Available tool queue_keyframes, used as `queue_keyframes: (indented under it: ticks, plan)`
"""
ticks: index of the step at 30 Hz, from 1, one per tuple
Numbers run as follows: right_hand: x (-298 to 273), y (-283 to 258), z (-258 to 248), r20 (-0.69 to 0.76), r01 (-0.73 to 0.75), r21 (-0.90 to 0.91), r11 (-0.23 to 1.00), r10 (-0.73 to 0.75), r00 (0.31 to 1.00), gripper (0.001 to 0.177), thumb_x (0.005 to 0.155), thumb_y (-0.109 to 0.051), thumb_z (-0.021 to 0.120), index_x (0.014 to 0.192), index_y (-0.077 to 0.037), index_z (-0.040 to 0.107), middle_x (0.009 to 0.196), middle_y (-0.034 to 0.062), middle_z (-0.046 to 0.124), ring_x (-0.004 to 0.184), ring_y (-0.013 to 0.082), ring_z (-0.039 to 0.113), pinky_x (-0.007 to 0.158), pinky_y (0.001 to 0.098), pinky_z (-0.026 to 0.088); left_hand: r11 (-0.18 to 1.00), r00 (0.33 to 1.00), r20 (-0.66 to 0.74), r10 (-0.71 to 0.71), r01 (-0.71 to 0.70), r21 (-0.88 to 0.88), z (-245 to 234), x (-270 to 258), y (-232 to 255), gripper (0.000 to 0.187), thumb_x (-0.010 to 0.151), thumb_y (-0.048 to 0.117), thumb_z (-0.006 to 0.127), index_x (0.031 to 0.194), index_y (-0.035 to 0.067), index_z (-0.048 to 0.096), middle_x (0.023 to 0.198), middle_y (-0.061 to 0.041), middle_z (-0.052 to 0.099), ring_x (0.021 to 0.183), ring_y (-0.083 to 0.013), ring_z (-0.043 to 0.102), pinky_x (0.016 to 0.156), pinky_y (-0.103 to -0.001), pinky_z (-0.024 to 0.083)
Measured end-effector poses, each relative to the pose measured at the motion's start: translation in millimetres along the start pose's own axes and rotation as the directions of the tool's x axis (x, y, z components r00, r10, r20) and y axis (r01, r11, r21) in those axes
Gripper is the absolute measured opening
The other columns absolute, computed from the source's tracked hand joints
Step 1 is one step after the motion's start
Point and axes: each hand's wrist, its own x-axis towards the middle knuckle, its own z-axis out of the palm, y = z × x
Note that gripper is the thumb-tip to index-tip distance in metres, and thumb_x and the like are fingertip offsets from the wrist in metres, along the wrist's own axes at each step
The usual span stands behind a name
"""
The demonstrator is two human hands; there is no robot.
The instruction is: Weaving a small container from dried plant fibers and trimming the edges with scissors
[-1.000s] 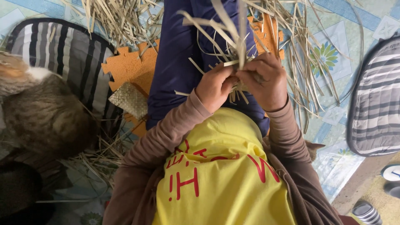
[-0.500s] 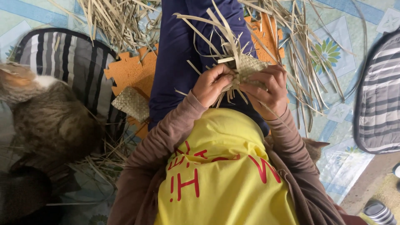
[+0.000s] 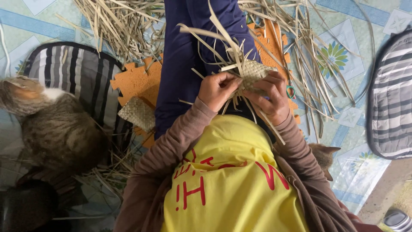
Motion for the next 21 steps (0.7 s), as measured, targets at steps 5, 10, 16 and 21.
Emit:
queue_keyframes:
  ticks: [5,10,16,21]
  plan:
    - [-12.1,2.2,-2.5,0.012,-0.038,0.044,0.998,0.037,0.999,0.008,0.098,-0.010,0.076,0.103,-0.009,0.083,0.106,0.0163,0.067,0.099,0.0338,0.061,0.104,0.0555,0.050,0.999,0.997,0.071,0.003,-0.006,0.033,0.6,1.7,-14.7,0.013,0.092,0.019,0.076,0.090,0.007,0.080,0.065,-0.006,0.070,0.057,-0.0111,0.059,0.054,-0.026,0.048]
    - [8.6,11.0,-27.5,-0.060,-0.096,0.118,0.988,0.103,0.993,0.011,0.099,-0.007,0.071,0.103,-0.004,0.081,0.110,0.0219,0.068,0.098,0.0401,0.063,0.107,0.0580,0.049,0.998,0.992,0.111,0.064,-0.065,0.007,-11.9,14.3,28.7,0.012,0.093,0.017,0.073,0.091,0.007,0.078,0.065,-0.007,0.070,0.061,-0.0111,0.059,0.055,-0.025,0.048]
    - [39.8,15.5,-33.1,-0.038,-0.207,0.243,0.948,0.222,0.974,0.081,0.083,-0.043,0.087,0.139,0.009,0.058,0.131,0.0337,0.053,0.124,0.0519,0.054,0.109,0.0651,0.040,0.984,0.966,0.190,0.173,-0.177,0.002,-40.9,34.0,87.7,0.015,0.094,0.024,0.074,0.091,0.010,0.078,0.066,-0.002,0.068,0.065,-0.0064,0.056,0.055,-0.023,0.048]
    - [60.1,4.9,-30.0,-0.103,-0.146,0.278,0.949,0.181,0.978,0.085,0.074,-0.025,0.095,0.139,0.012,0.055,0.126,0.0332,0.054,0.121,0.0526,0.056,0.105,0.0621,0.044,0.957,0.923,0.272,0.274,-0.290,0.019,-51.2,26.5,135.3,0.014,0.101,0.013,0.067,0.097,0.002,0.075,0.073,-0.012,0.069,0.062,-0.0173,0.059,0.062,-0.028,0.054]
